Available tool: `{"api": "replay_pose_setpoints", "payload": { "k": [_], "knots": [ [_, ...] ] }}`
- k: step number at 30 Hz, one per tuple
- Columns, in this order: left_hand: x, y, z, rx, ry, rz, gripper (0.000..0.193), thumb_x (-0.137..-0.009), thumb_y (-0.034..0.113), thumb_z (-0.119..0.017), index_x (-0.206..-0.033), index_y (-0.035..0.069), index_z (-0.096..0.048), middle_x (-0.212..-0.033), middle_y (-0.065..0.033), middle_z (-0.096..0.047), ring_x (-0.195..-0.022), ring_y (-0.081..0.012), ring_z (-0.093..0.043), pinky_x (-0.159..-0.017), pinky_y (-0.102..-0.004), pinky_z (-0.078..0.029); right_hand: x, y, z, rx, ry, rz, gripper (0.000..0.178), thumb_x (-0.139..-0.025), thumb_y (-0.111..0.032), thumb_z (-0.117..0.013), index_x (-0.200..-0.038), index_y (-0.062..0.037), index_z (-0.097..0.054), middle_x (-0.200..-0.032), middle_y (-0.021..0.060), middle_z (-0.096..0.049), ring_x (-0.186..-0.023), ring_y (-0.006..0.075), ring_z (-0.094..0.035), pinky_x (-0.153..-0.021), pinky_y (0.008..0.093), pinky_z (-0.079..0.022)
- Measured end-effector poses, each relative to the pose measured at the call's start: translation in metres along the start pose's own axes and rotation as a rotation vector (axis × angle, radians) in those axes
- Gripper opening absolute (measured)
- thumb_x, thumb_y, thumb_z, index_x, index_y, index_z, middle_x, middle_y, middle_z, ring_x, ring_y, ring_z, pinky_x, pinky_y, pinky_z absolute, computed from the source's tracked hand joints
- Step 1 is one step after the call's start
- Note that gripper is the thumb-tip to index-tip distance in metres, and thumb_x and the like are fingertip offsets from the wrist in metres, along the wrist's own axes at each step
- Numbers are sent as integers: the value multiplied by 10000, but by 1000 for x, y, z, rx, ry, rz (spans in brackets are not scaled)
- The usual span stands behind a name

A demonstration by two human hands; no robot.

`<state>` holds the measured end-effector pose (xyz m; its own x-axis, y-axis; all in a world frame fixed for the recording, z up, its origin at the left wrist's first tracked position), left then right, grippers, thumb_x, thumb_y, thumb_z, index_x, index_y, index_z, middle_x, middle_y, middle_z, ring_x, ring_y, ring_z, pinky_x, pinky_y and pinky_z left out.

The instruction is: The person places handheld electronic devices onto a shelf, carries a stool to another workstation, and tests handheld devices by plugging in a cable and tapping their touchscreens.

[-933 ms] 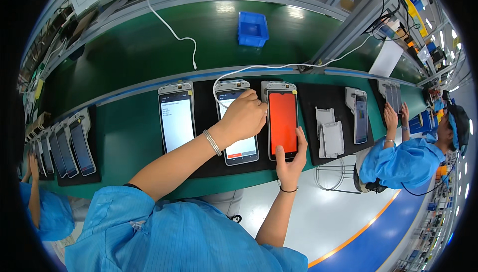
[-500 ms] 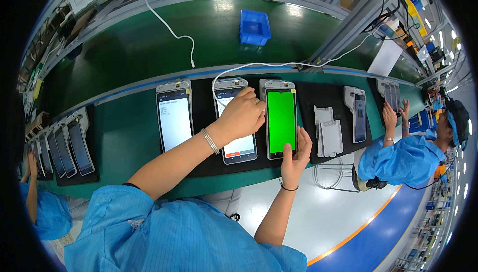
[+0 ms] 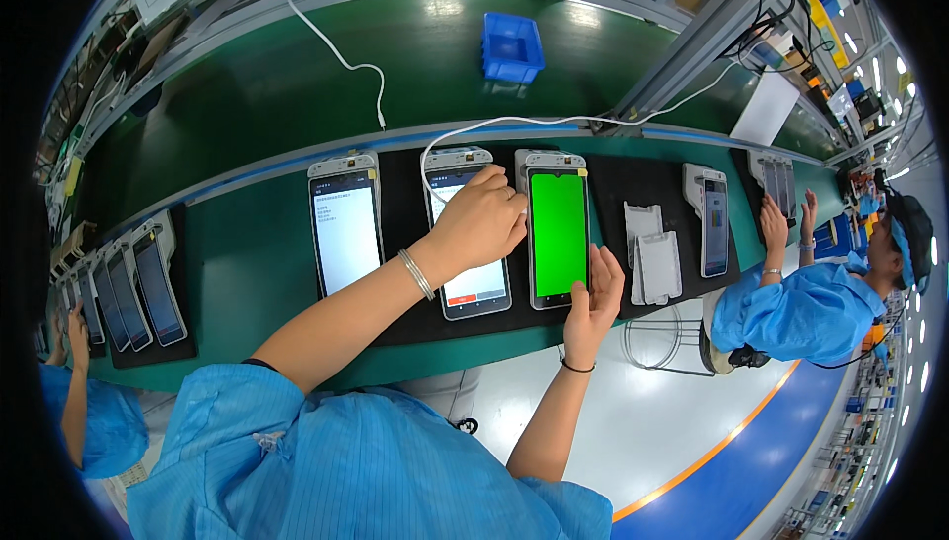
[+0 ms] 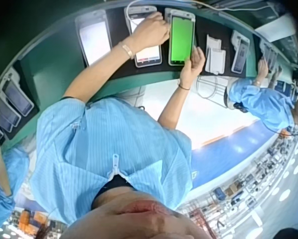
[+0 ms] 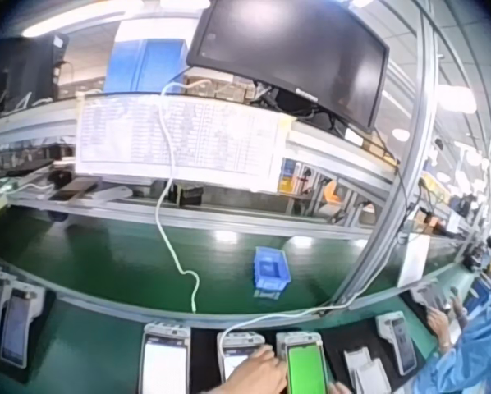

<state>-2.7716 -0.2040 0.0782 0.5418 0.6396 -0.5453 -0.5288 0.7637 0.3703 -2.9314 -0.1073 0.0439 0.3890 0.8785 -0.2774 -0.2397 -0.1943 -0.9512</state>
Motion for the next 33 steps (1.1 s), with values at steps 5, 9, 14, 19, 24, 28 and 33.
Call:
{"api": "replay_pose_setpoints", "payload": {
  "k": [5, 9, 14, 19, 24, 28, 33],
  "knots": [
    [0, 0, 1, -17, 4, -3, 133, -713, 126, -586, -665, 3, -574, -632, -124, -576, -746, -256, -544, -891, -352, -378, 0, 0, 0, -49, -9, 11, 502, -751, 94, -394, -1247, 27, -368, -1256, 236, -450, -1205, 281, -427, -1021, 345, -305],
    [0, 0, 0, 0, 12, 3, 132, -711, 125, -587, -661, 4, -573, -636, -129, -580, -767, -257, -550, -902, -355, -377, 0, 1, 1, -45, -9, 3, 502, -752, 91, -396, -1249, 29, -364, -1256, 238, -450, -1205, 280, -427, -1022, 347, -303],
    [0, -1, -2, 7, 0, 12, 135, -718, 129, -584, -664, 5, -579, -640, -131, -583, -758, -258, -559, -919, -359, -373, -1, 0, 0, -40, -16, 0, 532, -732, 85, -379, -1261, 36, -352, -1268, 240, -442, -1222, 279, -410, -1043, 353, -270],
    [1, -2, -3, 12, 9, 17, 138, -726, 130, -579, -670, 5, -587, -636, -130, -583, -731, -258, -566, -938, -366, -368, -1, 2, 0, -66, -16, -3, 534, -730, 82, -368, -1262, 36, -349, -1270, 247, -437, -1228, 285, -402, -1051, 356, -257],
    [0, -1, -2, 21, -21, 29, 141, -734, 128, -576, -673, 2, -590, -635, -130, -583, -732, -254, -569, -947, -369, -364, -1, 2, 0, -84, -23, -1, 546, -726, 83, -365, -1269, 34, -343, -1273, 256, -429, -1235, 293, -391, -1056, 362, -249],
    [0, -1, -2, 23, -10, 23, 145, -738, 130, -575, -672, 2, -590, -635, -130, -583, -732, -253, -569, -947, -367, -363, -1, 3, 2, -81, -20, -8, 572, -723, 83, -363, -1290, 27, -325, -1278, 257, -424, -1242, 298, -381, -1059, 368, -244],
    [1, -2, -3, -5, 12, 15, 142, -732, 131, -580, -673, 2, -588, -637, -132, -584, -737, -253, -569, -949, -365, -363, 0, 0, 0, -83, -20, -13, 583, -721, 83, -362, -1299, 22, -320, -1284, 257, -418, -1249, 299, -371, -1063, 371, -236]
  ]
}}
Point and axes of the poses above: each hand's wrist, its own x-axis away from the middle knuckle, its own z-axis out of the back of the hand, y = z × x, the point moved 5 cm from there along -x, towards the middle knuckle
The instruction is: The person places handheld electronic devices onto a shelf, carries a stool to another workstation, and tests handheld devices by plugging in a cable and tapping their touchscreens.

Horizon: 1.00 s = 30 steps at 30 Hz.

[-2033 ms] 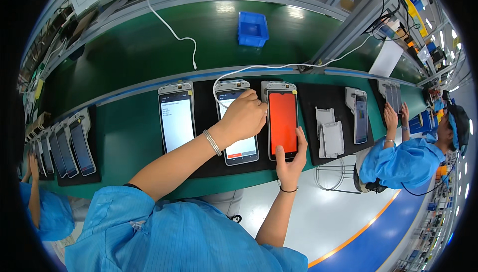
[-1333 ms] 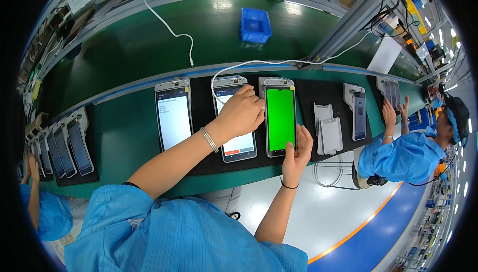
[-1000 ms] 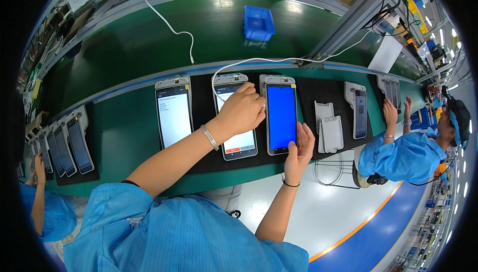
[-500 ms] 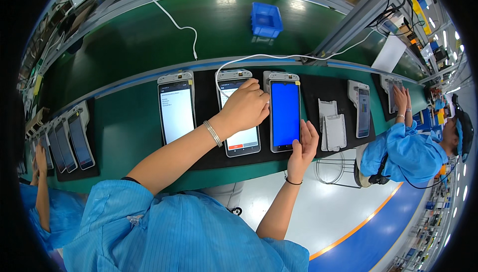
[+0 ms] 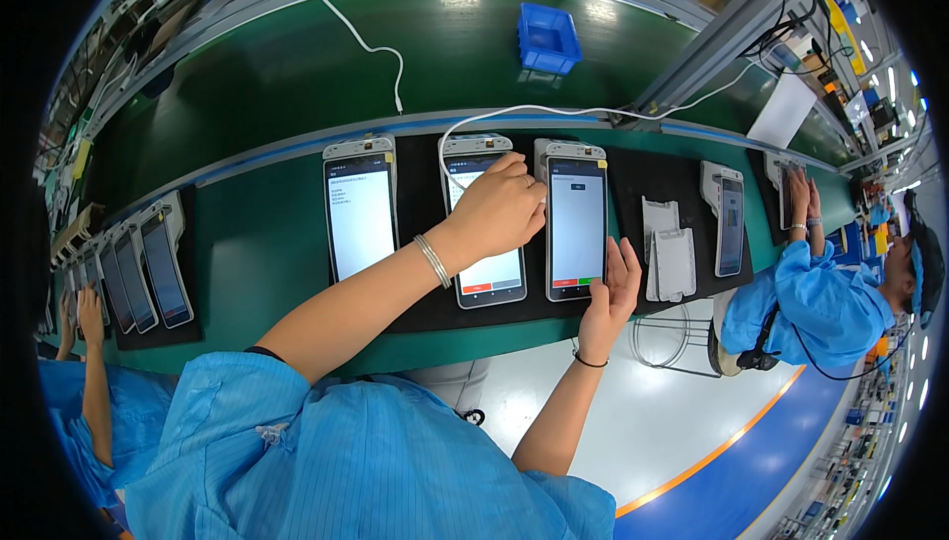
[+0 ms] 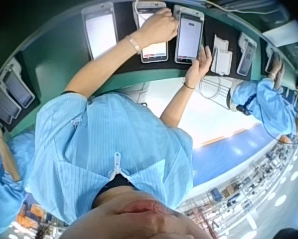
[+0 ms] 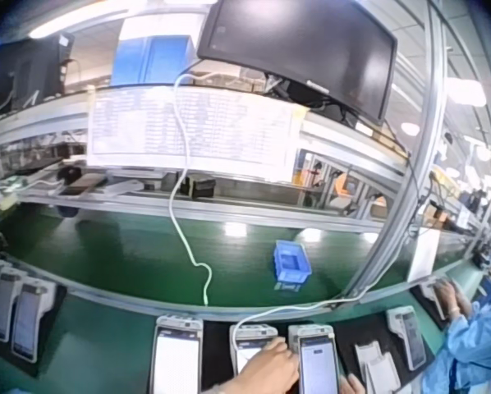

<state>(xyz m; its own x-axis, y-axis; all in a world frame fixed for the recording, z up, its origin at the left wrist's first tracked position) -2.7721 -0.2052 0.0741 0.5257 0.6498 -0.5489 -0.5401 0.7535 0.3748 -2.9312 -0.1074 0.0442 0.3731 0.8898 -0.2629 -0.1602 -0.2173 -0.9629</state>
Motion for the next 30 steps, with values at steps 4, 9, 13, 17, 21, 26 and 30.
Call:
{"api": "replay_pose_setpoints", "payload": {
  "k": [4, 9, 13, 17, 21, 26, 30],
  "knots": [
    [0, 1, 1, 2, -16, -2, 139, -728, 131, -581, -675, 2, -588, -639, -132, -585, -743, -252, -569, -949, -367, -363, 1, -2, -1, 4, 5, -17, 585, -721, 87, -358, -1300, 18, -323, -1285, 255, -418, -1251, 296, -369, -1065, 372, -231],
    [-1, 2, 3, 11, -13, 1, 133, -720, 126, -581, -671, 3, -585, -643, -130, -588, -751, -253, -568, -947, -367, -367, 1, -2, 0, 6, 2, -18, 583, -723, 95, -355, -1300, 11, -327, -1287, 253, -418, -1248, 292, -374, -1057, 361, -244],
    [-1, 1, 3, -7, -6, -4, 129, -715, 122, -581, -667, 3, -584, -642, -132, -588, -752, -253, -569, -948, -366, -367, 1, -1, -1, 47, 7, -42, 592, -727, 99, -387, -1307, -1, -323, -1292, 253, -415, -1242, 284, -385, -1042, 341, -261],
    [-2, 2, 3, 6, -9, -1, 126, -711, 120, -582, -661, 4, -582, -638, -132, -587, -740, -252, -566, -943, -361, -367, 1, -1, 2, -57, -34, -66, 616, -738, 52, -461, -1326, -3, -286, -1313, 249, -389, -1241, 282, -379, -1037, 346, -261],
    [-2, -1, 0, 15, -28, 9, 122, -707, 126, -587, -666, 11, -583, -632, -125, -581, -733, -248, -557, -930, -352, -365, 6, -18, -19, 418, -155, 137, 791, -649, -120, -688, -1316, 30, -291, -1309, 210, -386, -1169, 300, -434, -981, 360, -331],
    [-3, 0, -1, -10, 2, 12, 131, -707, 146, -590, -670, 21, -577, -633, -116, -574, -740, -249, -548, -922, -343, -359, 5, -16, -20, 500, -81, 193, 908, -593, -177, -775, -1322, 16, -269, -1294, 234, -392, -1190, 313, -417, -982, 364, -336],
    [-2, -1, 3, 18, 31, 14, 119, -704, 141, -590, -693, 26, -563, -611, -109, -548, -735, -253, -544, -905, -366, -378, 4, -14, -19, 389, -33, 150, 905, -610, -169, -766, -1332, -10, -244, -1289, 251, -389, -1205, 321, -401, -991, 369, -323]
  ]
}}
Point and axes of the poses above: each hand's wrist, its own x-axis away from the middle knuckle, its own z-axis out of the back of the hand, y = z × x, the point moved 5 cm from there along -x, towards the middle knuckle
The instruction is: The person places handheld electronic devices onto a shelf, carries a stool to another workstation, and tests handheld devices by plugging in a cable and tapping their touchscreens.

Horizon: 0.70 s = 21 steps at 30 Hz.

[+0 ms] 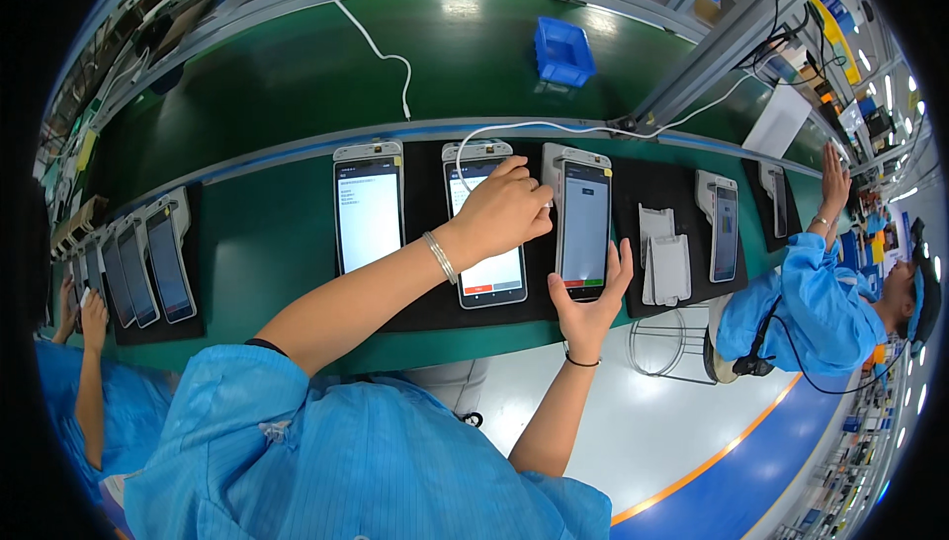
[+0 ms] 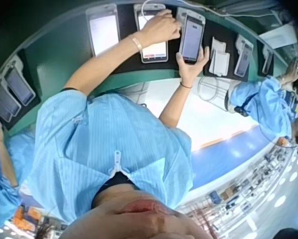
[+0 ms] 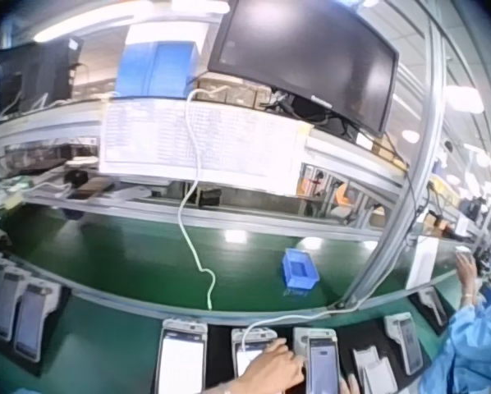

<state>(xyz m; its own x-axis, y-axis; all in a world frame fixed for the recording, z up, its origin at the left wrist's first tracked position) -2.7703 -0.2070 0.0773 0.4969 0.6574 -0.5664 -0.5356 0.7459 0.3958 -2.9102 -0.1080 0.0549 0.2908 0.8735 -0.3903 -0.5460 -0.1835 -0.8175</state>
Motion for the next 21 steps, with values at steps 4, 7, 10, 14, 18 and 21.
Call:
{"api": "replay_pose_setpoints", "payload": {
  "k": [4, 7, 10, 14, 18, 21],
  "knots": [
    [-7, 12, 48, 87, 176, -89, 106, -745, 121, -594, -784, 33, -551, -647, -104, -537, -714, -263, -541, -763, -371, -454, 1, -3, -3, 88, -4, 27, 874, -615, -165, -762, -1325, -12, -275, -1294, 230, -397, -1203, 330, -401, -992, 385, -323],
    [-9, 18, 88, 75, 167, -45, 128, -810, 142, -560, -885, 38, -562, -729, -105, -556, -734, -264, -554, -678, -364, -463, 4, -11, -6, 132, -37, 24, 820, -632, -164, -744, -1309, 1, -312, -1327, 237, -350, -1226, 348, -362, -1004, 415, -298],
    [5, -1, 105, -46, -12, 189, 164, -828, 146, -533, -947, 44, -582, -794, -121, -576, -729, -280, -584, -687, -370, -464, 19, -38, -15, 378, -18, 271, 799, -669, -211, -709, -1314, 18, -297, -1361, 265, -268, -1258, 401, -266, -1025, 438, -230],
    [43, -22, 102, -237, -83, 119, 123, -820, 110, -532, -900, 28, -577, -761, -128, -584, -710, -290, -583, -699, -379, -459, 31, -76, -49, 361, -218, 302, 899, -635, -220, -735, -1339, 34, -237, -1373, 253, -255, -1249, 400, -290, -1027, 433, -246],
    [56, -26, 89, -206, -215, 227, 58, -791, 68, -551, -806, 13, -560, -688, -128, -589, -721, -282, -586, -711, -380, -452, 30, -66, -73, 358, -255, 214, 961, -591, -187, -761, -1345, 38, -208, -1343, 259, -300, -1228, 403, -324, -1011, 412, -286],
    [56, -27, 79, -221, -225, 239, 49, -783, 61, -557, -775, 12, -559, -693, -129, -601, -724, -274, -587, -724, -377, -449, 28, -66, -73, 304, -213, 195, 924, -587, -145, -755, -1334, 31, -240, -1312, 261, -342, -1229, 402, -328, -984, 418, -321]
  ]
}}
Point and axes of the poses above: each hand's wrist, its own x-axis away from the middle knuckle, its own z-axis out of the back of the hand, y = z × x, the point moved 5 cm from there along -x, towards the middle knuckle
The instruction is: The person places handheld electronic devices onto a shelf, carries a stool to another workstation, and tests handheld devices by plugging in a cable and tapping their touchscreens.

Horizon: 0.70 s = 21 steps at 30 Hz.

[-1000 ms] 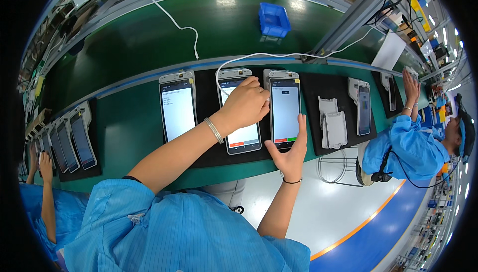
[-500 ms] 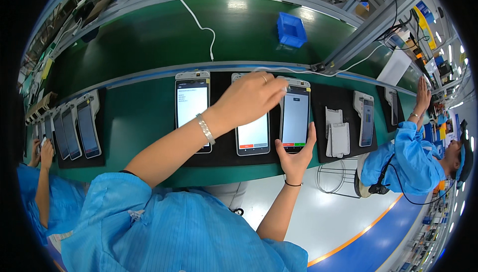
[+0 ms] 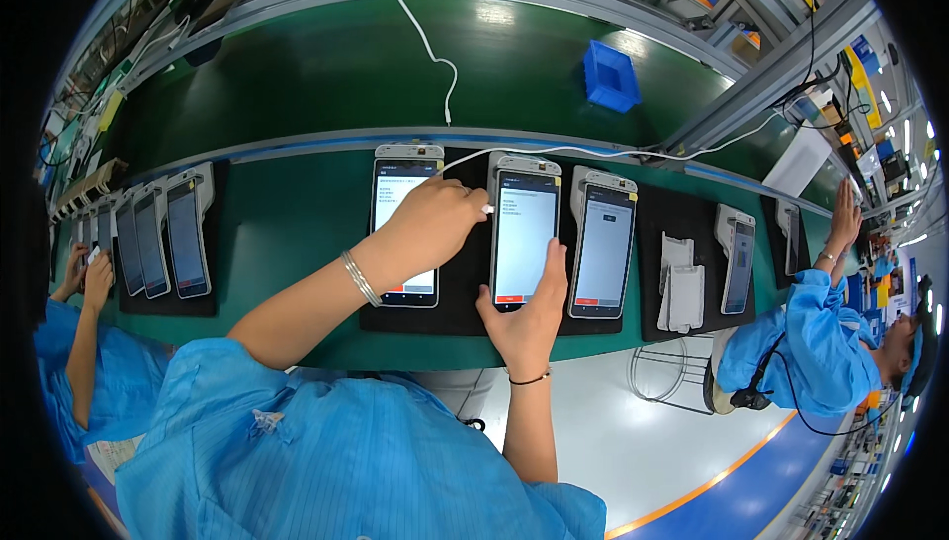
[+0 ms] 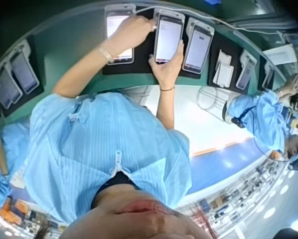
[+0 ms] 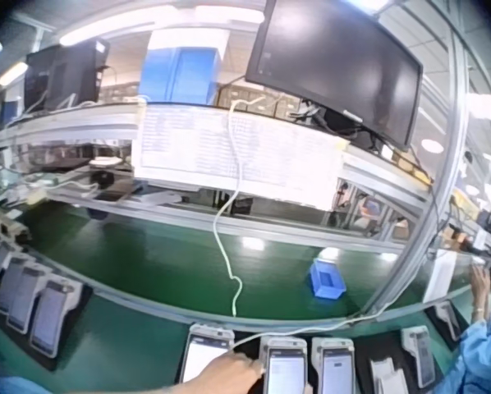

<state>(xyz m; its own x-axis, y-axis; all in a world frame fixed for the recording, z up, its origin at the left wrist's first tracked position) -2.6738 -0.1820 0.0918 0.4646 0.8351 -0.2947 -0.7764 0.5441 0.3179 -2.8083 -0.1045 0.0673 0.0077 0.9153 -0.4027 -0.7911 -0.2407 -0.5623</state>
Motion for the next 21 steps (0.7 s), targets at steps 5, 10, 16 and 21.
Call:
{"api": "replay_pose_setpoints", "payload": {
  "k": [5, 10, 16, 21],
  "knots": [
    [-2, 0, -8, 55, 1, -61, 56, -778, 51, -545, -785, 5, -576, -706, -132, -611, -743, -268, -594, -745, -369, -450, 0, 6, 4, -106, 57, -71, 889, -582, -136, -744, -1317, 40, -275, -1313, 218, -376, -1197, 330, -408, -1000, 363, -319],
    [0, 1, -4, 161, 91, -86, 75, -782, 49, -536, -795, 5, -596, -715, -137, -622, -738, -275, -602, -757, -368, -447, 0, 9, 3, -115, 62, -79, 885, -571, -162, -751, -1304, 37, -297, -1286, 215, -402, -1173, 325, -432, -986, 363, -337],
    [0, 0, -6, 162, 2, -89, 75, -784, 60, -545, -807, 1, -585, -680, -136, -615, -698, -287, -602, -732, -371, -455, -1, 7, 4, -133, 71, -62, 868, -566, -151, -758, -1289, 38, -317, -1270, 241, -402, -1172, 366, -412, -977, 396, -341],
    [1, 2, -7, 127, 77, -20, 106, -807, 96, -553, -823, -7, -576, -653, -138, -601, -691, -277, -601, -708, -367, -463, 0, 9, 4, -154, 70, -79, 864, -563, -151, -759, -1283, 47, -323, -1266, 238, -408, -1173, 360, -416, -977, 393, -343]
  ]
}}
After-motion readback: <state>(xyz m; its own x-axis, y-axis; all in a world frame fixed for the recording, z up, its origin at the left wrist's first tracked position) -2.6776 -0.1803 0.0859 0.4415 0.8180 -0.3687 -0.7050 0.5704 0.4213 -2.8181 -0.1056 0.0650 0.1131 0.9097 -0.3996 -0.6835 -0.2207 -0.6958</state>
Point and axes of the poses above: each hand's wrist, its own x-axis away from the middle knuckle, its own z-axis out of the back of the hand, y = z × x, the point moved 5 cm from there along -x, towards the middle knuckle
